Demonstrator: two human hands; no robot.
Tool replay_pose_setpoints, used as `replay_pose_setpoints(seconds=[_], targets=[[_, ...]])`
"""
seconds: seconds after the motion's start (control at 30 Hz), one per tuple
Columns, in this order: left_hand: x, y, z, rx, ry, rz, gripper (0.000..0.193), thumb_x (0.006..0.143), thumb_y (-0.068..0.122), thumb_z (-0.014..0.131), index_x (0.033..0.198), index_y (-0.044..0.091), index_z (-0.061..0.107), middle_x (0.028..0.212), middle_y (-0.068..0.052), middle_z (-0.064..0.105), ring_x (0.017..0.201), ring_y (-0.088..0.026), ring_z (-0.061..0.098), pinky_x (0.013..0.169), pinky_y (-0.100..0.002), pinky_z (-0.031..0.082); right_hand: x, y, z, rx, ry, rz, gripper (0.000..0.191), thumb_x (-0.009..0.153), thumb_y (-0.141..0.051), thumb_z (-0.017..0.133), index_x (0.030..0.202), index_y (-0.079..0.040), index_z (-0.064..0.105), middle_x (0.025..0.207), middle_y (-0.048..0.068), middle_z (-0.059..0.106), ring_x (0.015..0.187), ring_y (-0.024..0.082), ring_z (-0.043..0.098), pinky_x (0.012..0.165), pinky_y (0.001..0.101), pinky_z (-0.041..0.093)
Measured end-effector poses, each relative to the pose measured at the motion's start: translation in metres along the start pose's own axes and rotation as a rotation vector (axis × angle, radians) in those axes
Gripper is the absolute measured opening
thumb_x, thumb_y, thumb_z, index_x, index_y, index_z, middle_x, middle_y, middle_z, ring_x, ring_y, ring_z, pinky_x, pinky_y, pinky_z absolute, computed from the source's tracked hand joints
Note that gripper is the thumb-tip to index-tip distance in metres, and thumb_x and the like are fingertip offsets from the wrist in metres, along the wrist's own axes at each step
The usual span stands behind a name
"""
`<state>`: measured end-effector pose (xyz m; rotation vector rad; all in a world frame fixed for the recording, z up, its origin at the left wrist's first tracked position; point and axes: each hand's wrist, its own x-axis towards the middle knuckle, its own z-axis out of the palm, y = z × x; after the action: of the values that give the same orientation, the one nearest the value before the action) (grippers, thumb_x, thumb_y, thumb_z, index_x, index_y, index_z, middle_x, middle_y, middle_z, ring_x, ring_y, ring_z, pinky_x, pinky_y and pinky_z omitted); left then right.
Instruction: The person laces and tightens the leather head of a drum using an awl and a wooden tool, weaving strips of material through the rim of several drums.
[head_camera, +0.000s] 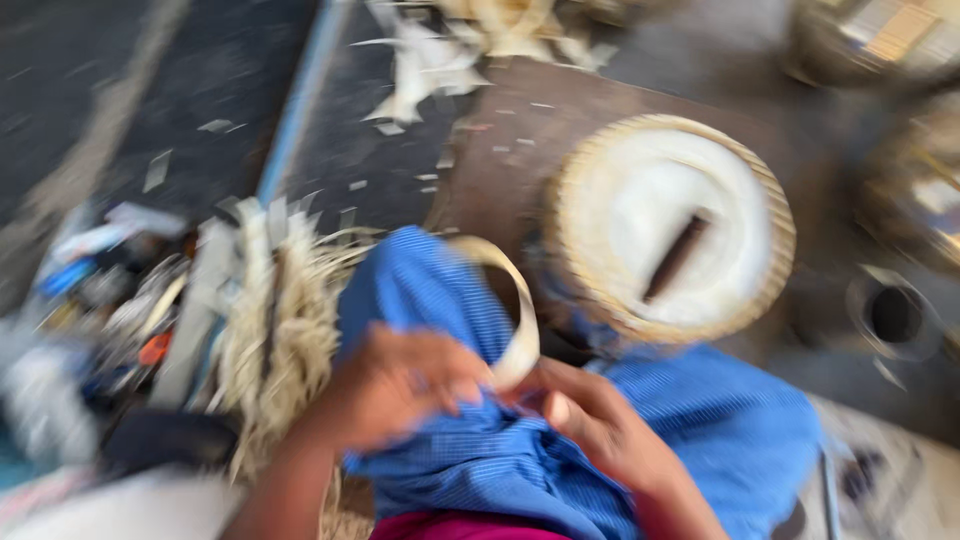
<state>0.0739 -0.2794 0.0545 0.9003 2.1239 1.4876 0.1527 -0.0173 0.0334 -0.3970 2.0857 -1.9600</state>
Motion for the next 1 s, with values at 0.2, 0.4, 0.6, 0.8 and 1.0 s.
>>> replay_pose_setpoints(seconds=[0.2, 0.4, 0.6, 0.8, 1.0], targets=[[0.028, 0.001, 0.107, -0.293, -0.069, -0.075, 0.006, 0.093, 0.007, 0.069, 0.096, 0.002, 0.070, 0.077, -0.006, 0.080, 0.064, -0.013, 0.078, 0.059, -0.028, 0.064, -0.029, 0.013, -0.045, 0.309, 0.631, -0.147, 0.033, 0.104, -0.022, 0.064, 0.119, 0.006, 0.072, 0.095, 0.007, 0.072, 0.078, 0.012, 0.062, 0.067, 0.0249, 0.050], [0.052, -0.025, 0.200, -0.444, -0.120, -0.305, 0.008, 0.089, 0.006, 0.070, 0.095, 0.001, 0.070, 0.073, -0.011, 0.081, 0.060, -0.014, 0.078, 0.057, -0.031, 0.064, -0.079, 0.026, -0.107, 0.089, 0.832, 0.092, 0.037, 0.101, -0.022, 0.062, 0.131, -0.001, 0.070, 0.081, 0.005, 0.072, 0.063, 0.007, 0.054, 0.056, 0.0215, 0.045], [0.075, -0.031, 0.269, -0.293, -0.129, -0.178, 0.014, 0.089, 0.010, 0.071, 0.099, 0.002, 0.069, 0.079, -0.010, 0.083, 0.069, -0.018, 0.083, 0.066, -0.031, 0.067, -0.112, 0.055, -0.129, 0.408, 0.911, -0.077, 0.021, 0.103, -0.019, 0.061, 0.119, -0.005, 0.060, 0.078, 0.004, 0.067, 0.069, 0.010, 0.064, 0.064, 0.0235, 0.052], [0.088, -0.043, 0.284, 0.020, -0.013, 0.279, 0.044, 0.087, 0.016, 0.074, 0.125, -0.002, 0.061, 0.123, -0.023, 0.071, 0.113, -0.040, 0.069, 0.094, -0.045, 0.054, -0.179, 0.063, -0.205, 0.184, 1.028, 0.228, 0.020, 0.103, -0.021, 0.057, 0.103, -0.006, 0.070, 0.075, 0.001, 0.066, 0.057, 0.007, 0.052, 0.050, 0.0225, 0.043], [0.085, -0.086, 0.276, 0.037, -0.065, 0.009, 0.046, 0.083, 0.018, 0.075, 0.126, 0.006, 0.065, 0.117, -0.016, 0.074, 0.104, -0.030, 0.075, 0.092, -0.042, 0.058, -0.208, 0.050, -0.324, -0.604, 1.107, 0.720, 0.035, 0.084, -0.021, 0.082, 0.115, -0.007, 0.072, 0.087, 0.008, 0.075, 0.068, 0.009, 0.067, 0.065, 0.0305, 0.056]])
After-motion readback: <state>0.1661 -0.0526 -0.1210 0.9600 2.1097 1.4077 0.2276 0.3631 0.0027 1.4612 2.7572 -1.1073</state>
